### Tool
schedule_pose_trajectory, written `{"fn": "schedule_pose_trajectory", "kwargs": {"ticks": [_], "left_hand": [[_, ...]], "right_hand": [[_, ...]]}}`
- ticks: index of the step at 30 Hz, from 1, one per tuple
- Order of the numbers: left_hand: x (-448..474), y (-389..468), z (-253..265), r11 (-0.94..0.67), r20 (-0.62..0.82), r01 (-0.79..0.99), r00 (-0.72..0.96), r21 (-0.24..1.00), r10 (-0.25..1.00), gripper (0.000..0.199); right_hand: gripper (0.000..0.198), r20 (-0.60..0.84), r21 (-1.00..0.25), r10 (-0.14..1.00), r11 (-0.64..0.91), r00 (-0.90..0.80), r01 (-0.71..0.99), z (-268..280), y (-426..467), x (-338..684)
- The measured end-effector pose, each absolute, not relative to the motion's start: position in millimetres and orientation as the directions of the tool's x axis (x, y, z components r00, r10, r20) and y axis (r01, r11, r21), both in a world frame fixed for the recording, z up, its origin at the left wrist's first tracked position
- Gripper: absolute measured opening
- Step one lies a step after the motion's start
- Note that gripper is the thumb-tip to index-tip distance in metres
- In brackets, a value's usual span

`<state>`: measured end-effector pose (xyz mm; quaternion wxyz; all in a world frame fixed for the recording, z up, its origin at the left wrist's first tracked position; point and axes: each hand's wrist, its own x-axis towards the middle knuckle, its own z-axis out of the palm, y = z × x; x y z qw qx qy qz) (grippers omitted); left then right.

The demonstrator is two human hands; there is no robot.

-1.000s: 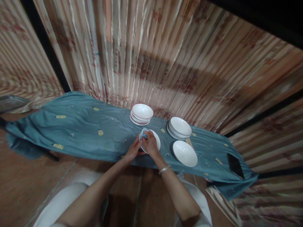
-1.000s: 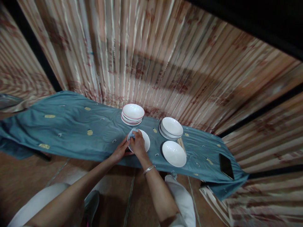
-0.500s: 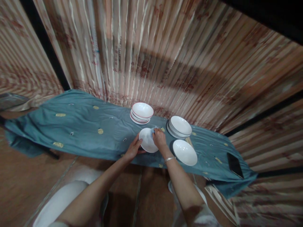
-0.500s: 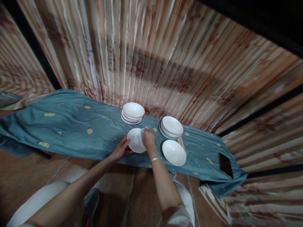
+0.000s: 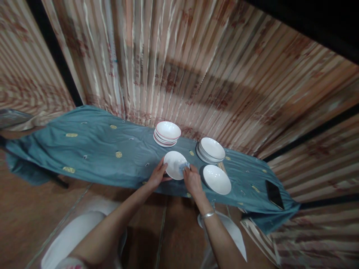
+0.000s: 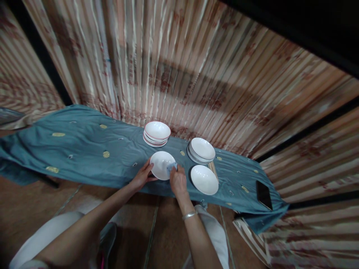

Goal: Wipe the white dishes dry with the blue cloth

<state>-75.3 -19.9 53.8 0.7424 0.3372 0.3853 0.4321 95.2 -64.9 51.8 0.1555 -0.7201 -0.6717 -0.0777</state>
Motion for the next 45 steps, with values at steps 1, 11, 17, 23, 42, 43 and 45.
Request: {"fn": "schedule_pose_trajectory", "kwargs": {"ticks": [1, 11, 17, 23, 42, 43, 45], "left_hand": [[-75, -20, 54, 0.401, -0.284, -0.381, 0.327, 0.833, 0.901, 0.067], [-74, -20, 52, 0.407, -0.313, -0.363, 0.29, 0.838, 0.904, 0.067], [-74, -18, 43, 0.374, -0.297, -0.338, 0.257, 0.864, 0.92, 0.058], [-72, -14, 30, 0.381, -0.298, -0.366, 0.264, 0.849, 0.917, 0.056], [-75, -17, 41, 0.39, -0.261, -0.39, 0.343, 0.834, 0.902, 0.064], [-75, -17, 41, 0.383, -0.254, -0.388, 0.343, 0.838, 0.904, 0.064], [-75, -17, 43, 0.38, -0.254, -0.381, 0.341, 0.843, 0.905, 0.063]], "right_hand": [[0.023, 0.341, -0.14, 0.937, -0.031, 0.078, 0.99, 49, -69, 93], [0.031, 0.363, -0.354, 0.932, 0.125, 0.013, 0.927, 54, -84, 53], [0.029, 0.347, -0.478, 0.938, 0.158, 0.02, 0.864, 61, -68, 37], [0.031, 0.365, -0.569, 0.931, 0.203, 0.024, 0.797, 62, -45, 29], [0.035, 0.398, -0.435, 0.917, 0.183, 0.006, 0.881, 60, 9, 43], [0.035, 0.405, -0.423, 0.914, 0.188, 0.0, 0.886, 59, 10, 45], [0.036, 0.42, -0.401, 0.908, 0.195, -0.01, 0.895, 56, 13, 52]]}}
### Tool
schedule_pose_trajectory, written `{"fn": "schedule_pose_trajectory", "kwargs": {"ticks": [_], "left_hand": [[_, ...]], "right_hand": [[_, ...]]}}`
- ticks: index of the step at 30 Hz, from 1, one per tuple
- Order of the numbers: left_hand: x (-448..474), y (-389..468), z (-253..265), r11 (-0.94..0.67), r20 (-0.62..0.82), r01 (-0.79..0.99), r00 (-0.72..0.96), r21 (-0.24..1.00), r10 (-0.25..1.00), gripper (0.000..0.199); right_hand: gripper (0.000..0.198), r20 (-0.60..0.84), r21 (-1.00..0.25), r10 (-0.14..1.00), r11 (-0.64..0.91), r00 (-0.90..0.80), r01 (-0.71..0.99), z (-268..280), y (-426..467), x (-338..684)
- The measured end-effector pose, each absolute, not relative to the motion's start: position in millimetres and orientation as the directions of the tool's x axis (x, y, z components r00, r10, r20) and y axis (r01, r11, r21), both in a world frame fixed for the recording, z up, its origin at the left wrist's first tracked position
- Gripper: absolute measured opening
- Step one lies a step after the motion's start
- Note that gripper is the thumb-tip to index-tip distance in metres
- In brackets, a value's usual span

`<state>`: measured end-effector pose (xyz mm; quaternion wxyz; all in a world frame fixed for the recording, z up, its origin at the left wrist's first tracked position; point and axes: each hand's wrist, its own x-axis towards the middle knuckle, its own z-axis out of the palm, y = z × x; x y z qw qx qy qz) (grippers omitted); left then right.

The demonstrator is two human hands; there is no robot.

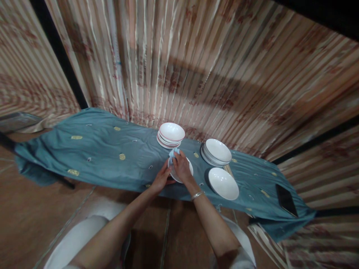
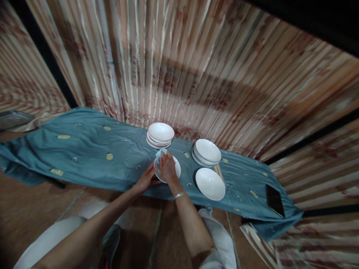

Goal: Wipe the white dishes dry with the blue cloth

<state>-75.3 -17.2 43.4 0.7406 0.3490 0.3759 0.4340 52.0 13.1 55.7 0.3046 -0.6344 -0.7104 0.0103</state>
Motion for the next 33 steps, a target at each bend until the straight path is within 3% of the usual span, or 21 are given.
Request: {"fn": "schedule_pose_trajectory", "kwargs": {"ticks": [11, 20, 27, 33], "left_hand": [[-75, -19, 51, 0.379, -0.26, -0.363, 0.335, 0.851, 0.906, 0.065], [-75, -20, 53, 0.364, -0.25, -0.336, 0.336, 0.869, 0.908, 0.066], [-75, -20, 52, 0.342, -0.241, -0.308, 0.321, 0.888, 0.916, 0.064], [-76, -20, 51, 0.305, -0.202, -0.301, 0.329, 0.903, 0.922, 0.062]], "right_hand": [[0.037, 0.327, -0.22, 0.945, 0.087, -0.01, 0.972, 50, 1, 91], [0.029, 0.171, -0.113, 0.972, 0.182, -0.161, 0.977, 60, -37, 104], [0.028, 0.03, -0.188, 0.972, 0.233, -0.232, 0.954, 72, -56, 91], [0.027, 0.132, -0.407, 0.959, 0.285, -0.252, 0.868, 70, -48, 71]]}}
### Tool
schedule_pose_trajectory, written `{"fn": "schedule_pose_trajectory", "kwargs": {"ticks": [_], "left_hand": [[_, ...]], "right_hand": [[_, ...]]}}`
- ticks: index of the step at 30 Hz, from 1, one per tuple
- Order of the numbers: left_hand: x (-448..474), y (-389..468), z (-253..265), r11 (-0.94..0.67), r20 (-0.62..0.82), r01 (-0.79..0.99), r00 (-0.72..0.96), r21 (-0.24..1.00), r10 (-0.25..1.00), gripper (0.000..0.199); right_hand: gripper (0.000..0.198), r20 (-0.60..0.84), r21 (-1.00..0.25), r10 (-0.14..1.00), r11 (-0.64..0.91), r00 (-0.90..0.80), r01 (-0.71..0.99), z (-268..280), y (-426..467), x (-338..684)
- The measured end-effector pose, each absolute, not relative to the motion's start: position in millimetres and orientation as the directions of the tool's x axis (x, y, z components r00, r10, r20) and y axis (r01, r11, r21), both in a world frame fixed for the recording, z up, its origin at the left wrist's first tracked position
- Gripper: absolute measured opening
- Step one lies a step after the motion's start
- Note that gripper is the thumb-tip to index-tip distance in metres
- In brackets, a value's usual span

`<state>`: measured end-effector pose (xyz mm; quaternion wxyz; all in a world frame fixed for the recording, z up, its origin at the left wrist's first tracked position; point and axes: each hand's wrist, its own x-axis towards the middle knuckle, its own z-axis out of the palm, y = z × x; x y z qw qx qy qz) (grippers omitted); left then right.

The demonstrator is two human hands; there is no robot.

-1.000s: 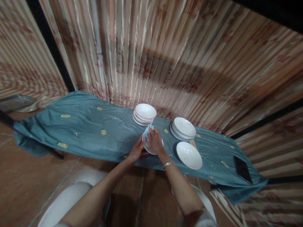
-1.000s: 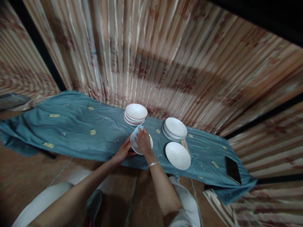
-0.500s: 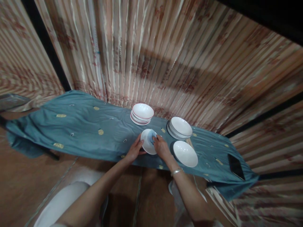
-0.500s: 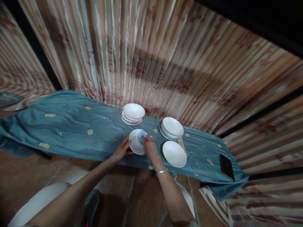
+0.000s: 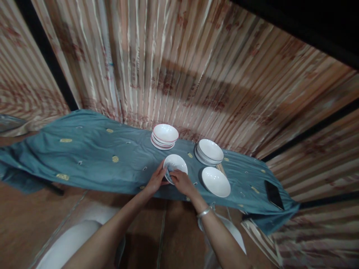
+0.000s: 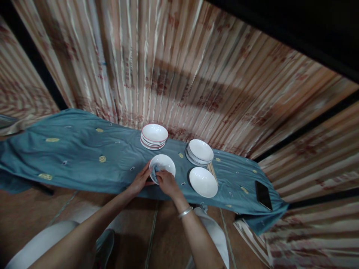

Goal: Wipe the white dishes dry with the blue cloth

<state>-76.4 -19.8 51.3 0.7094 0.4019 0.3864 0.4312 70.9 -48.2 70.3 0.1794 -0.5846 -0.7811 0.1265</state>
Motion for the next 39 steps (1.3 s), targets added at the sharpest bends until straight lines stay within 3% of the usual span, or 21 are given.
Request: {"fn": "schedule_pose_trajectory", "kwargs": {"ticks": [4, 8, 12, 18, 23, 27, 32, 39], "left_hand": [[-77, -19, 49, 0.314, -0.214, -0.316, 0.313, 0.895, 0.925, 0.063], [-76, -17, 46, 0.312, -0.209, -0.345, 0.306, 0.885, 0.929, 0.061], [-76, -17, 46, 0.327, -0.216, -0.353, 0.317, 0.877, 0.923, 0.062], [-77, -17, 49, 0.368, -0.254, -0.357, 0.328, 0.859, 0.91, 0.065], [-75, -16, 50, 0.375, -0.275, -0.369, 0.295, 0.851, 0.915, 0.067], [-74, -17, 51, 0.371, -0.273, -0.377, 0.288, 0.849, 0.918, 0.066], [-75, -18, 51, 0.352, -0.256, -0.372, 0.285, 0.859, 0.924, 0.064], [-75, -17, 43, 0.329, -0.233, -0.317, 0.305, 0.889, 0.923, 0.072]], "right_hand": [[0.027, 0.225, -0.522, 0.961, 0.256, -0.158, 0.814, 61, -33, 59], [0.025, 0.286, -0.52, 0.955, 0.22, -0.075, 0.825, 55, -16, 53], [0.023, 0.277, -0.369, 0.957, 0.189, -0.086, 0.91, 59, -4, 57], [0.027, 0.119, -0.085, 0.985, 0.137, -0.127, 0.987, 69, -3, 72], [0.027, -0.037, -0.006, 0.98, 0.196, -0.196, 0.981, 76, -21, 79], [0.028, -0.088, -0.124, 0.971, 0.21, -0.221, 0.97, 84, -34, 79], [0.028, -0.079, -0.378, 0.978, 0.15, -0.194, 0.914, 85, -40, 72], [0.02, 0.084, -0.807, 0.992, 0.123, -0.094, 0.578, 79, -63, 74]]}}
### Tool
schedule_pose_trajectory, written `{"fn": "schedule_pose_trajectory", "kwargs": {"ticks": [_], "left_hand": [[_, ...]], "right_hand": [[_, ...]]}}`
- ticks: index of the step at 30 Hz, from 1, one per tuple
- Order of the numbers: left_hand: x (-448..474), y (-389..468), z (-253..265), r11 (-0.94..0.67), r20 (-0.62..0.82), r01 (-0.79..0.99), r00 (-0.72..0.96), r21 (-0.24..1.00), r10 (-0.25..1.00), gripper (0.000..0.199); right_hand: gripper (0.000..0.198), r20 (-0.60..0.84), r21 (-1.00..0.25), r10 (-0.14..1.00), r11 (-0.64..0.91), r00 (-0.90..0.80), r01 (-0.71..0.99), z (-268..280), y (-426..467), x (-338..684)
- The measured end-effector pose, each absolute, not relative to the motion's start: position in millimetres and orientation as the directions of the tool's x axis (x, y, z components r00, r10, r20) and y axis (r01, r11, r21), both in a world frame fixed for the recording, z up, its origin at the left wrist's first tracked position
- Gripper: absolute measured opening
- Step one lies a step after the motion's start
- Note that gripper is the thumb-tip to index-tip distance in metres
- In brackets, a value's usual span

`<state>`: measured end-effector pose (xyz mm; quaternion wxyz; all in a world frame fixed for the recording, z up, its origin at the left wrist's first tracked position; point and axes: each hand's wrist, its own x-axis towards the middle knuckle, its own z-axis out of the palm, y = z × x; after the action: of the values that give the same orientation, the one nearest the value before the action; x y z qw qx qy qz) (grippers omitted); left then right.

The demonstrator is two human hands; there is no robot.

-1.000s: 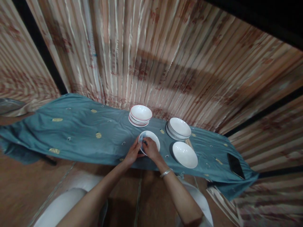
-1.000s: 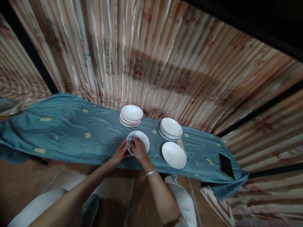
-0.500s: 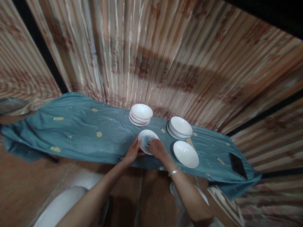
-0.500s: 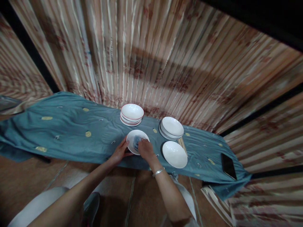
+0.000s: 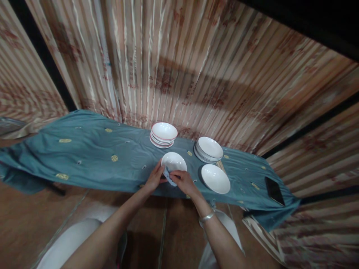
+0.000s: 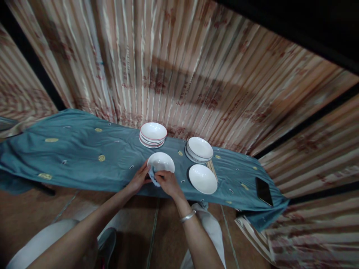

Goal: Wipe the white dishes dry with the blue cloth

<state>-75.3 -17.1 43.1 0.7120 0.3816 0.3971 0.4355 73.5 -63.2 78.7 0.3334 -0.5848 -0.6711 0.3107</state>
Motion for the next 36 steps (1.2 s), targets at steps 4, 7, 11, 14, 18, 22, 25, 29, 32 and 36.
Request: {"fn": "schedule_pose_trajectory", "kwargs": {"ticks": [4, 7, 11, 14, 18, 22, 25, 29, 32, 36], "left_hand": [[-75, -16, 42, 0.297, -0.216, -0.29, 0.281, 0.91, 0.935, 0.066], [-77, -14, 39, 0.22, -0.165, -0.209, 0.252, 0.953, 0.953, 0.061], [-84, -9, 32, 0.086, -0.067, -0.075, 0.23, 0.993, 0.971, 0.06], [-86, -4, 26, 0.052, -0.044, -0.031, 0.205, 0.998, 0.978, 0.061], [-87, 0, 22, 0.064, -0.07, 0.042, 0.16, 0.997, 0.985, 0.072], [-94, -4, 21, -0.146, 0.109, 0.337, 0.125, 0.93, 0.986, 0.079], [-99, -10, 23, -0.408, 0.307, 0.489, 0.275, 0.771, 0.911, 0.075], [-98, -18, 30, -0.591, 0.405, 0.573, 0.431, 0.568, 0.806, 0.054], [-93, -18, 35, -0.609, 0.354, 0.565, 0.502, 0.557, 0.789, 0.033], [-88, -14, 38, -0.564, 0.28, 0.512, 0.528, 0.648, 0.801, 0.018]], "right_hand": [[0.021, 0.071, -0.923, 0.997, 0.074, -0.02, 0.379, 74, -91, 79], [0.023, 0.017, -0.972, 0.999, 0.005, 0.048, 0.233, 64, -112, 83], [0.025, -0.073, -0.997, 0.985, -0.075, 0.155, 0.008, 47, -131, 89], [0.032, -0.135, -0.981, 0.966, -0.099, 0.219, -0.166, 39, -134, 96], [0.035, -0.191, -0.948, 0.949, -0.112, 0.251, -0.296, 38, -127, 106], [0.035, -0.181, -0.943, 0.948, -0.092, 0.262, -0.319, 42, -116, 114], [0.035, -0.148, -0.95, 0.952, -0.061, 0.267, -0.307, 40, -109, 118], [0.038, -0.156, -0.952, 0.943, -0.065, 0.294, -0.299, 33, -105, 116], [0.041, -0.152, -0.954, 0.94, -0.059, 0.305, -0.293, 30, -103, 111], [0.045, -0.134, -0.963, 0.942, -0.051, 0.307, -0.265, 32, -99, 103]]}}
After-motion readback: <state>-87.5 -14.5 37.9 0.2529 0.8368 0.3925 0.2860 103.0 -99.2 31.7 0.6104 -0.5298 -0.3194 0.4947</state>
